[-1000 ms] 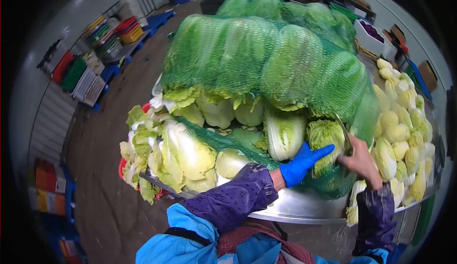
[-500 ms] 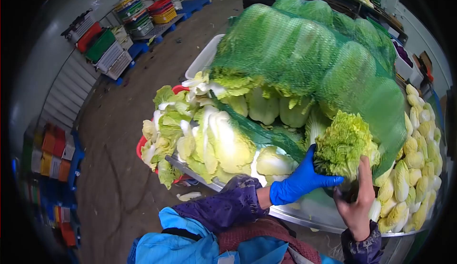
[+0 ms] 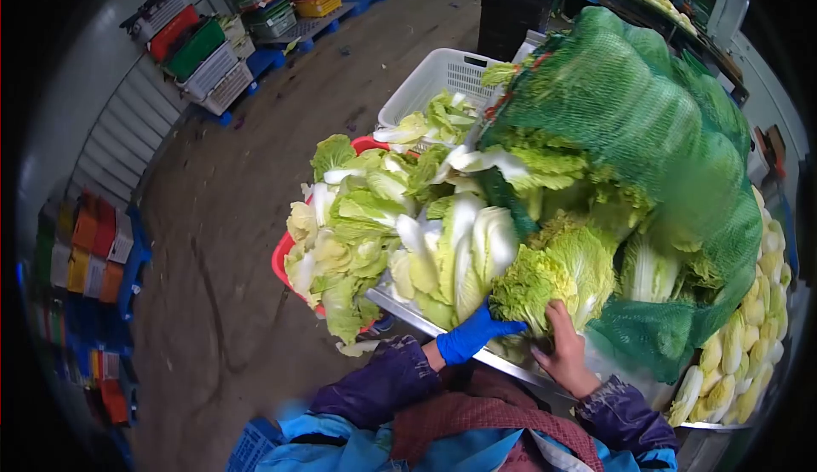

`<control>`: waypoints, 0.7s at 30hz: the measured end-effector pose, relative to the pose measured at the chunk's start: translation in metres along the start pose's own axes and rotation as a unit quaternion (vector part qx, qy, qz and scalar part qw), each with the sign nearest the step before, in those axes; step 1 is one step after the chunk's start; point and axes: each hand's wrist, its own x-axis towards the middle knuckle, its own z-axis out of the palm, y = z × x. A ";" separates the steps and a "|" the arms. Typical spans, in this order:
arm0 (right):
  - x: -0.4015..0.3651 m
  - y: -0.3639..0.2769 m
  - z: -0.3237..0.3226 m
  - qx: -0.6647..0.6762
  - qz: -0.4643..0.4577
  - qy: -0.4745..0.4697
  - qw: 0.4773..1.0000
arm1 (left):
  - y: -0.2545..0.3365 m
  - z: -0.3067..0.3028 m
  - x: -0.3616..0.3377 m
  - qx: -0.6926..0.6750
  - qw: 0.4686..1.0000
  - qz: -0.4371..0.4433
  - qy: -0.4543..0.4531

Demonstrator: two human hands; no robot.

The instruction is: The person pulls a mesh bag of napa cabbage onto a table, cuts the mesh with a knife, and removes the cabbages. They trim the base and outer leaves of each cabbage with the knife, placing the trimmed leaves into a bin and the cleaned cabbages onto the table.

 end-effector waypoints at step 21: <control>0.043 -0.067 0.052 0.334 0.218 -0.013 0.917 | 0.185 -0.075 -0.034 0.751 0.638 0.156 -0.065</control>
